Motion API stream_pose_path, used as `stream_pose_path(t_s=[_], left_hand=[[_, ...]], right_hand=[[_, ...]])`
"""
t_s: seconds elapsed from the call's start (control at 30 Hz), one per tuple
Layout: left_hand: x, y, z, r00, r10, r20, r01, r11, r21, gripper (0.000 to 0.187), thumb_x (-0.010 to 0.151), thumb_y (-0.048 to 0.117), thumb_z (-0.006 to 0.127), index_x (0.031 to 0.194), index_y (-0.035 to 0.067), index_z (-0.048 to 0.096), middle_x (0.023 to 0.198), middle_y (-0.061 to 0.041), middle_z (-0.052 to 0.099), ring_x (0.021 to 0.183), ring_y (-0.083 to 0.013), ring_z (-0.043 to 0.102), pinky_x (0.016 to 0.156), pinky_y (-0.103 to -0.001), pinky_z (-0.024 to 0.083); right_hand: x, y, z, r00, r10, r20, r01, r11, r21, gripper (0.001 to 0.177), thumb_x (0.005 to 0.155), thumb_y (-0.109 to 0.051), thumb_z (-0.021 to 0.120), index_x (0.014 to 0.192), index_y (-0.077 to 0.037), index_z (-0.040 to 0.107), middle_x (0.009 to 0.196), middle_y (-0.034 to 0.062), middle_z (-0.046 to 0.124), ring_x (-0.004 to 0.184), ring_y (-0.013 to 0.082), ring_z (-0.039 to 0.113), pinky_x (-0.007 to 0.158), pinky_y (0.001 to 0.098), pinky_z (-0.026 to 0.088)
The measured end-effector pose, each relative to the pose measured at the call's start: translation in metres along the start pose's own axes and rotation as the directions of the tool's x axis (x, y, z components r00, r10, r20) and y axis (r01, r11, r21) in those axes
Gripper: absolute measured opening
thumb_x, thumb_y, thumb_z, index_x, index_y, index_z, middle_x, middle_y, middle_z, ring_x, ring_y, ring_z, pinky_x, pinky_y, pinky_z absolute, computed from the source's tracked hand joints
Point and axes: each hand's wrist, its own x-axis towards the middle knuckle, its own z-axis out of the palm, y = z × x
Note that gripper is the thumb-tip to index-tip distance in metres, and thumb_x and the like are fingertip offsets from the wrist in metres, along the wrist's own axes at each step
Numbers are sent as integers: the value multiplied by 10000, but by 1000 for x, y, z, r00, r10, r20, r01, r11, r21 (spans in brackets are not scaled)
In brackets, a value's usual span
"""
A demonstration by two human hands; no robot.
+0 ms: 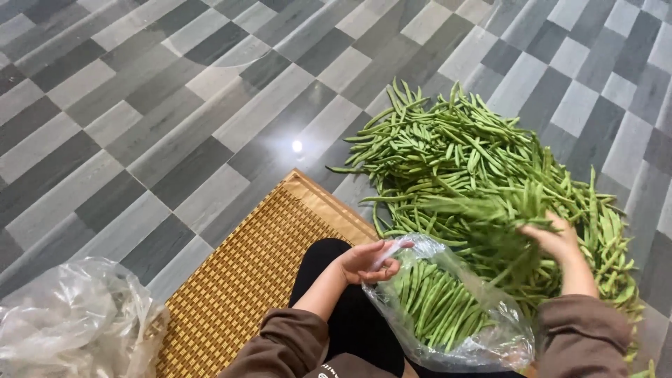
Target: The person is sitting on a mat on the floor, picking up green beans from a large pile and placing them into a clear plastic bag.
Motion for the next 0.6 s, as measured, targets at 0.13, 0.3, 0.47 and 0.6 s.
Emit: stream_pose_path(t_s=[0.13,0.3,0.47,0.6], left_hand=[[-3,-3,-10,1000,10,-2,-10,1000,16,522,1094,323,517,1533,91,356,984,-210,659,508,-101,480,358,-141,266],[-5,-1,-15,1000,-10,-11,10,1000,-9,460,1100,328,510,1477,105,370,1011,-224,623,583,-130,495,378,-142,285],[-6,-1,-16,998,-15,55,15,1000,3,426,1107,309,519,1483,134,420,1060,-233,661,642,-162,559,361,-144,289],[-6,-9,-31,993,-33,115,32,999,9,488,1090,299,544,1546,196,405,1042,-244,572,579,-156,465,358,-156,205]], right_hand=[[-9,13,36,967,240,-83,-244,969,-49,378,898,-75,768,1264,-15,691,1054,195,749,868,306,704,749,403,559],[-3,23,36,940,239,-242,-273,955,-116,440,884,-352,872,1094,14,747,886,157,754,596,249,656,503,365,498],[33,73,12,926,-57,-374,-12,984,-180,508,999,-392,790,1091,106,743,1023,233,740,879,379,694,809,439,518],[30,77,6,934,242,-264,-231,970,75,473,1141,-423,700,921,-41,529,785,81,472,613,205,422,535,352,408]])
